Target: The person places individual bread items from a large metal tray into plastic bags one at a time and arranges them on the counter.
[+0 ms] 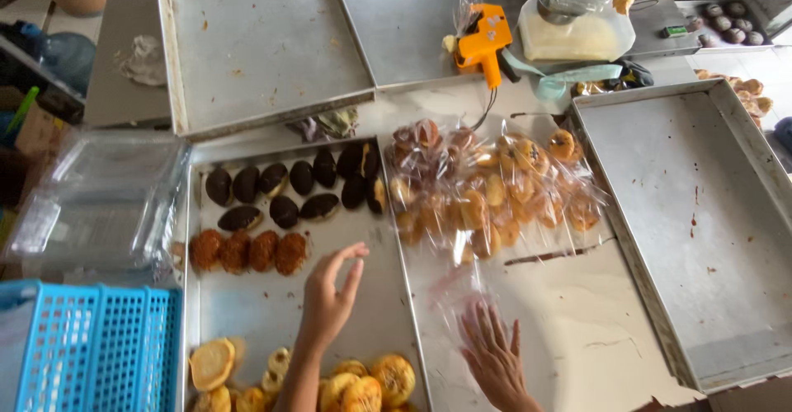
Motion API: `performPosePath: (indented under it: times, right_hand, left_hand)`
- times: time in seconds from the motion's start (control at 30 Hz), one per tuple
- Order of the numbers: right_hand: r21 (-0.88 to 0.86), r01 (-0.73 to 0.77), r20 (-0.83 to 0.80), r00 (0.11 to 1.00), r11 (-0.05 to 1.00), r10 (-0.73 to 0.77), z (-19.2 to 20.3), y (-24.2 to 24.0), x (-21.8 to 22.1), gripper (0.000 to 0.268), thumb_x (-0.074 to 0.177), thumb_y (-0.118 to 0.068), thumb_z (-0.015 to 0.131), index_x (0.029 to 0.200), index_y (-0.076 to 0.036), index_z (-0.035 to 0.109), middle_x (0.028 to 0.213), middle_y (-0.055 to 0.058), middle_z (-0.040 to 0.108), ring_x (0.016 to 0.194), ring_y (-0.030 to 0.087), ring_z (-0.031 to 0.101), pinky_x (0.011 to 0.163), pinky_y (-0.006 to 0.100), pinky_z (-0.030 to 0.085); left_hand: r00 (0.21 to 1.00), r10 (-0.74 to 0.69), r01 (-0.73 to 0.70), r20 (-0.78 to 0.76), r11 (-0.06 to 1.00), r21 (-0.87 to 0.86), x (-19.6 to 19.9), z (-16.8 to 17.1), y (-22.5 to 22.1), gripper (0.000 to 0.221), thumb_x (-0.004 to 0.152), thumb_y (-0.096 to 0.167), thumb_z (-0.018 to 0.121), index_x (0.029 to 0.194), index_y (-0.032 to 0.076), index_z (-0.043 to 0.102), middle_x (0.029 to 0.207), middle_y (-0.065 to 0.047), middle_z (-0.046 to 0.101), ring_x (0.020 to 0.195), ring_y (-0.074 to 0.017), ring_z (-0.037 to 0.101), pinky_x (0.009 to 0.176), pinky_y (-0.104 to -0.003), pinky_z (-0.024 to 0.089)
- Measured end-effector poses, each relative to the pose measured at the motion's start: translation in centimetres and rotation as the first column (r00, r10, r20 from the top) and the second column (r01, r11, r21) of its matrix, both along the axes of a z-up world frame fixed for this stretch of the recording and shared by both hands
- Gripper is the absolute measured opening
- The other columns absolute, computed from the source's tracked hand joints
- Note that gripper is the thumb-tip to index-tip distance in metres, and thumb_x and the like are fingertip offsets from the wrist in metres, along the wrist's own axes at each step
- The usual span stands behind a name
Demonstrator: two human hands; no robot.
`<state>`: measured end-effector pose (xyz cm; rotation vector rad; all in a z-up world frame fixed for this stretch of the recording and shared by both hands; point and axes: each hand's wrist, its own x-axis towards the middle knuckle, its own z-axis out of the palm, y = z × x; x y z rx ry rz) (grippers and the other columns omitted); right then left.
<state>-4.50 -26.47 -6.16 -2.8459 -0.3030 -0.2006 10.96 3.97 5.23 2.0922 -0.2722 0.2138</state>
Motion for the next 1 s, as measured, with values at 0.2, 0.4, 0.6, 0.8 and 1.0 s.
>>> performPosePath:
  times: [0.2, 0.4, 0.6, 0.8, 1.0]
  right_hand:
    - [0.045, 0.068, -0.018, 0.998, 0.997, -0.068, -4.3, -1.4, -2.1, 0.057, 0.096, -0.022, 0.052, 0.151, -0.027, 0.043, 0.164, -0.002, 0.029, 0.153, 0.026, 0.017, 0.118, 0.067, 0.000]
    - [0.388, 0.055, 0.115, 0.987, 0.920, -0.108, -0.8, -2.5, -2.7, 0.049, 0.100, -0.008, 0.045, 0.146, -0.021, 0.056, 0.169, -0.005, 0.033, 0.162, 0.031, 0.018, 0.126, 0.067, -0.002]
    - [0.193, -0.204, 0.297, 0.944, 0.960, 0.141, 6.4, -1.1, -2.4, 0.048, 0.095, -0.019, 0.058, 0.142, -0.022, 0.058, 0.166, 0.012, 0.024, 0.152, 0.042, 0.018, 0.120, 0.067, -0.001]
    - [0.978, 0.184, -0.200, 0.957, 0.095, 0.211, 7.8, 1.8, -0.5, 0.065, 0.096, -0.008, 0.060, 0.155, -0.012, 0.032, 0.151, 0.018, 0.047, 0.131, 0.031, 0.054, 0.113, 0.048, 0.042]
    - [0.901, -0.060, 0.126, 0.984, 0.429, -0.126, 9.7, 9.5, 0.9, 0.049, 0.098, -0.009, 0.068, 0.143, -0.007, 0.048, 0.129, 0.012, 0.062, 0.121, 0.022, 0.064, 0.101, 0.038, 0.056]
  left_hand:
    - [0.941, 0.100, -0.140, -0.322, 0.985, -0.103, -12.7, -5.9, -9.8, 0.038, 0.096, 0.033, 0.060, 0.121, 0.006, 0.071, 0.122, -0.008, 0.074, 0.116, -0.0229, 0.068, 0.099, -0.039, 0.054]
    - [0.775, -0.050, -0.074, -0.630, 0.983, -0.169, -17.3, -9.5, -16.5, 0.073, 0.093, 0.064, 0.051, 0.139, 0.008, 0.057, 0.141, -0.010, 0.057, 0.119, -0.0249, 0.061, 0.099, -0.042, 0.050]
    - [0.786, -0.488, 0.031, -0.380, 0.645, -0.764, -14.6, -8.7, -17.2, 0.074, 0.093, 0.069, 0.056, 0.121, 0.002, 0.073, 0.107, -0.016, 0.078, 0.101, -0.0249, 0.075, 0.104, -0.040, 0.056]
    - [0.803, -0.319, -0.155, -0.503, 0.703, -0.694, -13.5, -5.8, -11.6, 0.042, 0.097, 0.038, 0.064, 0.112, 0.002, 0.077, 0.103, -0.008, 0.081, 0.096, -0.0155, 0.076, 0.093, -0.031, 0.057]
    - [0.823, -0.213, -0.199, -0.526, 0.760, -0.619, -13.6, -4.4, -3.2, 0.023, 0.089, 0.022, 0.078, 0.096, 0.001, 0.082, 0.088, -0.009, 0.081, 0.082, -0.0139, 0.074, 0.079, -0.030, 0.058]
